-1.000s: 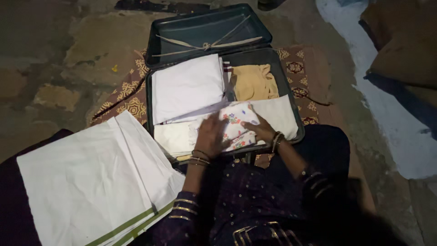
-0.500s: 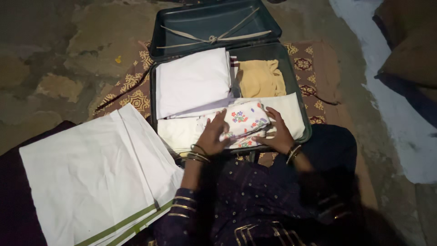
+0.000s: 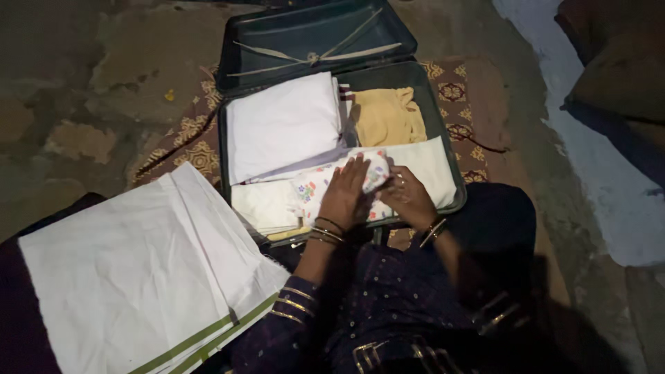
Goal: The person folds and stacks various pieces of clothing into an open suitcase placed on the floor. They handle multiple garments, including patterned and plain fabrics, arranging them neatly within the suitcase.
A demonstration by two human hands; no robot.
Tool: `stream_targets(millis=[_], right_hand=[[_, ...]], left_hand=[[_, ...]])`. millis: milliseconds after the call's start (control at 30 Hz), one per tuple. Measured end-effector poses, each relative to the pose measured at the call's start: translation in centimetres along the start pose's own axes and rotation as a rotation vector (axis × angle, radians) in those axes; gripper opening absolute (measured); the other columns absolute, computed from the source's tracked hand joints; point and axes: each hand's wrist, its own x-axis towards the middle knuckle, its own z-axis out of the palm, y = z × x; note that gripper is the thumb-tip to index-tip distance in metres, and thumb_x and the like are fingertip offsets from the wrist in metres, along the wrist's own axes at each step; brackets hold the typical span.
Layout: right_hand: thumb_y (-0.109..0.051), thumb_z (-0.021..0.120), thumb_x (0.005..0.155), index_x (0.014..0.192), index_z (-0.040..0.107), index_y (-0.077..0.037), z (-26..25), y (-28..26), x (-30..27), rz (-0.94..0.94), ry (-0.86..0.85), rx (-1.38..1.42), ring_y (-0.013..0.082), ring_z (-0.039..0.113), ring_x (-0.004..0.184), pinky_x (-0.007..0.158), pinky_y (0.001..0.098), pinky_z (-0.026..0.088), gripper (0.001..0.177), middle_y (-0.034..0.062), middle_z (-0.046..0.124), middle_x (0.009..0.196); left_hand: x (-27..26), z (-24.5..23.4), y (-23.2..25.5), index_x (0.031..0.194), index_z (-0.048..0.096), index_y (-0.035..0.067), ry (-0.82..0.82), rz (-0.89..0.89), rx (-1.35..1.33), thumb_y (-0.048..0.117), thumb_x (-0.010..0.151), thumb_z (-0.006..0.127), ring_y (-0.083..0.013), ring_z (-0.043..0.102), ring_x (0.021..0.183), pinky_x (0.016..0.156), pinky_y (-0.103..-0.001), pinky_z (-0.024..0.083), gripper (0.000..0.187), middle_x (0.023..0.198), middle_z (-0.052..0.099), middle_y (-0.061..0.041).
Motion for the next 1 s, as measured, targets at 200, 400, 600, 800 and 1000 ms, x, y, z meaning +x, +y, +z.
stream_targets(millis=[200, 400, 600, 800, 1000], right_hand=[[-0.023, 0.056, 0.105, 0.126, 0.061, -0.002, -0.9, 6.5, 1.8, 0.227, -0.083, 0.208, 0.0145, 0.065, 0.091, 0.075, 0.0303, 0.056, 0.031, 0.0054, 0.068, 0.105], [-0.033, 0.062, 0.103, 0.147, 0.048, -0.003, 0.3, 5.7, 1.0, 0.15, 0.036, -0.02, 0.0273, 0.066, 0.108, 0.092, 0.0378, 0.055, 0.055, 0.0198, 0.065, 0.123], [-0.022, 0.08, 0.079, 0.154, 0.035, -0.015, 1.0, -1.3, 0.3, -0.069, 0.041, -0.327, 0.0348, 0.06, 0.124, 0.099, 0.0412, 0.052, 0.089, 0.0214, 0.058, 0.138], [-0.021, 0.085, 0.071, 0.162, 0.031, -0.028, 0.9, -3.3, 1.2, -0.098, -0.16, -0.804, 0.042, 0.047, 0.134, 0.116, 0.0499, 0.04, 0.106, 0.0234, 0.05, 0.134], [-0.037, 0.09, 0.064, 0.162, 0.001, -0.015, 0.6, 0.0, 4.4, -0.204, -0.443, -0.96, 0.0507, 0.008, 0.154, 0.114, 0.069, 0.025, 0.134, 0.023, -0.005, 0.168]], left_hand=[[-2.5, -0.3, -0.1, 0.16, 0.036, 0.01, -0.167, 0.042, 0.108, 0.015, 0.084, 0.061, -0.0333, 0.035, 0.154, 0.124, -0.061, 0.029, 0.081, 0.169, 0.032, -0.012], [-4.4, 1.8, 1.0, 0.153, 0.039, 0.023, -0.199, 0.022, 0.259, 0.04, 0.098, 0.057, -0.0308, 0.033, 0.149, 0.11, -0.077, 0.015, 0.06, 0.165, 0.033, -0.007], [-2.5, 1.2, -1.9, 0.143, 0.051, 0.032, -0.305, 0.005, 0.213, 0.039, 0.102, 0.054, -0.0243, 0.048, 0.14, 0.105, -0.057, 0.039, 0.042, 0.171, 0.032, 0.001], [-0.4, 0.9, -3.1, 0.143, 0.053, 0.021, -0.417, 0.108, 0.33, 0.05, 0.09, 0.059, -0.0315, 0.042, 0.142, 0.112, -0.065, 0.03, 0.061, 0.168, 0.03, -0.01], [-0.1, 1.8, -5.4, 0.153, 0.04, 0.018, -0.447, 0.077, 0.245, 0.064, 0.088, 0.059, -0.033, 0.017, 0.156, 0.119, -0.07, 0.007, 0.081, 0.169, 0.022, -0.013]])
